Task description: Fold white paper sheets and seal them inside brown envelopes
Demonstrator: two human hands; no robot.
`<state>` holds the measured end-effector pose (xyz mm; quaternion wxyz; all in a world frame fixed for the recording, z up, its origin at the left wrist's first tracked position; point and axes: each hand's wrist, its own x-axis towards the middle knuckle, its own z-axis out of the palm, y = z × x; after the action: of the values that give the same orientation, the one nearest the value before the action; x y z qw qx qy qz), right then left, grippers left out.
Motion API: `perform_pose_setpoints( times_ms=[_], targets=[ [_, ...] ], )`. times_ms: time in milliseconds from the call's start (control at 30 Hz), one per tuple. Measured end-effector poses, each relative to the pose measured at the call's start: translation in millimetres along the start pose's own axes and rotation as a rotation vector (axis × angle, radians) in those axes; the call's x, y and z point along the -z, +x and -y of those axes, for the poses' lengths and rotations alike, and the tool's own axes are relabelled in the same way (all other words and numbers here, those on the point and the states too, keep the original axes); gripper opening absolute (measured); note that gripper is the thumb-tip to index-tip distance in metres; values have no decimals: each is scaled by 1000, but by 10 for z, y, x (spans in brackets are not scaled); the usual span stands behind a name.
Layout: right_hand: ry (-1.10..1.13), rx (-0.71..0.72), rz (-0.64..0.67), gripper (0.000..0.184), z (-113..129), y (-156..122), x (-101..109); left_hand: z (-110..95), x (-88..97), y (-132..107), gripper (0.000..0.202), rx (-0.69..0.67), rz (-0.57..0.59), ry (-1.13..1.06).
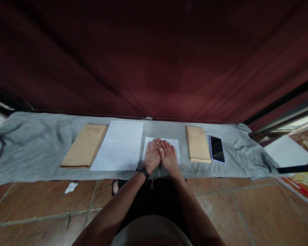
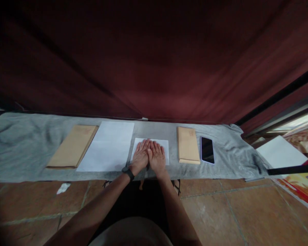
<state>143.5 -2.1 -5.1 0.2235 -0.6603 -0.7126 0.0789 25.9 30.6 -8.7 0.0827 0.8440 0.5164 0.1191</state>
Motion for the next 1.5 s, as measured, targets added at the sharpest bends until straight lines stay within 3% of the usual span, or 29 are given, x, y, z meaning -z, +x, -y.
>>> perform_pose_setpoints(
  times_ms=[267,600,733,933,1100,1300,1500],
  targets=[
    [-113,-32,-127,55,-235,33,-36,120,39,0,58,142,-77,8],
    [-85,-110,-216,65,-372,-118,37,84,64,-101,64,258,-179,-50],
    [-84,-124,-218,64,-362,-144,48,-19,72,-254,62,178,-182,-78],
    [-85,-112,-195,62,-376,-134,91,-216,76,-494,58,-72,-65,-173],
    [-37,-106,-142,60,-259,-151,122,-234,102,-513,59,-87,-17,-160],
    [65,107,33,56,9,-261,46,-215,62,-510,66,-172,-7,-81],
    [-21,120,30,53,-39,-305,98,-209,93,-521,62,-163,-11,-72]
  ],
)
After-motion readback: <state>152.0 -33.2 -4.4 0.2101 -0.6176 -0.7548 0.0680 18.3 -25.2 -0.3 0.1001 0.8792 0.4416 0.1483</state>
